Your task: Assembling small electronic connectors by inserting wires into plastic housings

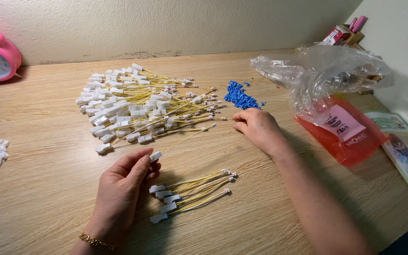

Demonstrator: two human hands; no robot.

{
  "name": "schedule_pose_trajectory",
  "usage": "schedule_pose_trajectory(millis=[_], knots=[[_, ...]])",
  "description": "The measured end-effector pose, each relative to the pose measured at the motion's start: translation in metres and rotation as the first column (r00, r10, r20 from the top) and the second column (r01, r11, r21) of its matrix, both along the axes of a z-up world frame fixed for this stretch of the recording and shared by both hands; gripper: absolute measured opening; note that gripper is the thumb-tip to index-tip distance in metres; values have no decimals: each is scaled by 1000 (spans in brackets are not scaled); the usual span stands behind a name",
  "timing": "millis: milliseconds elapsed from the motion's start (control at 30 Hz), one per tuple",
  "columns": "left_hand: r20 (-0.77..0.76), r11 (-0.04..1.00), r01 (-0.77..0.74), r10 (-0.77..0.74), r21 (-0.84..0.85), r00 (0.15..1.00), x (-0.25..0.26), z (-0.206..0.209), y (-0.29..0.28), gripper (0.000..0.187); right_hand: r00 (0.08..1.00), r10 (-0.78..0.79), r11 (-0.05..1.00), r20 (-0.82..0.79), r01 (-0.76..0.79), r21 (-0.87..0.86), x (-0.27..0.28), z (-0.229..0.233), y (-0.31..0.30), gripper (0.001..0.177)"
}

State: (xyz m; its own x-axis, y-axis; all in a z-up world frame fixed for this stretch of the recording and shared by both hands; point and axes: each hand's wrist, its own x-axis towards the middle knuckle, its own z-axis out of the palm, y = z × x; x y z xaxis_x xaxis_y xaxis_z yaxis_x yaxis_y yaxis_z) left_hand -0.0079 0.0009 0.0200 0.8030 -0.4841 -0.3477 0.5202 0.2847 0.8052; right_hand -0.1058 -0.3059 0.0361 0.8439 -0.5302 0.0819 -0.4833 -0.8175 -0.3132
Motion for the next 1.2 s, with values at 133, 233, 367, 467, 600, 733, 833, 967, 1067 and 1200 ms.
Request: schedule_pose_trajectory(millis=[133,233,367,467,600,733,833,967,1067,1200], knots=[[-7,1000,4,-4,-2,1000,0,-2,0,25,987,135,984,91,-123,-128,0,-20,-11,11],[3,1000,3,-3,-10,1000,1,-5,-1,26,994,109,993,-6,-110,-47,-2,-6,3,10],[0,999,2,-2,-33,1000,3,-11,-1,24,977,19,937,213,-92,337,-1,12,29,11],[69,999,-13,15,-38,997,6,-25,-6,26,927,-75,761,368,-186,621,2,20,52,12],[112,999,-28,33,-44,993,4,-27,-6,28,877,-46,565,479,-372,736,7,28,95,19],[115,999,-19,24,-43,993,7,-33,-5,28,875,30,434,483,-447,782,20,24,135,18],[131,999,-9,14,-44,991,9,-37,-6,28,888,45,351,458,-443,825,28,18,153,17],[129,999,4,3,-53,992,11,-37,-5,26,907,19,364,421,-398,842,37,9,158,17],[124,998,16,-9,-58,992,9,-32,-3,26,906,-20,382,423,-384,840,38,9,158,19],[121,997,20,-12,-68,993,9,-31,-4,26,878,-31,423,478,-421,802,40,1,154,27]])
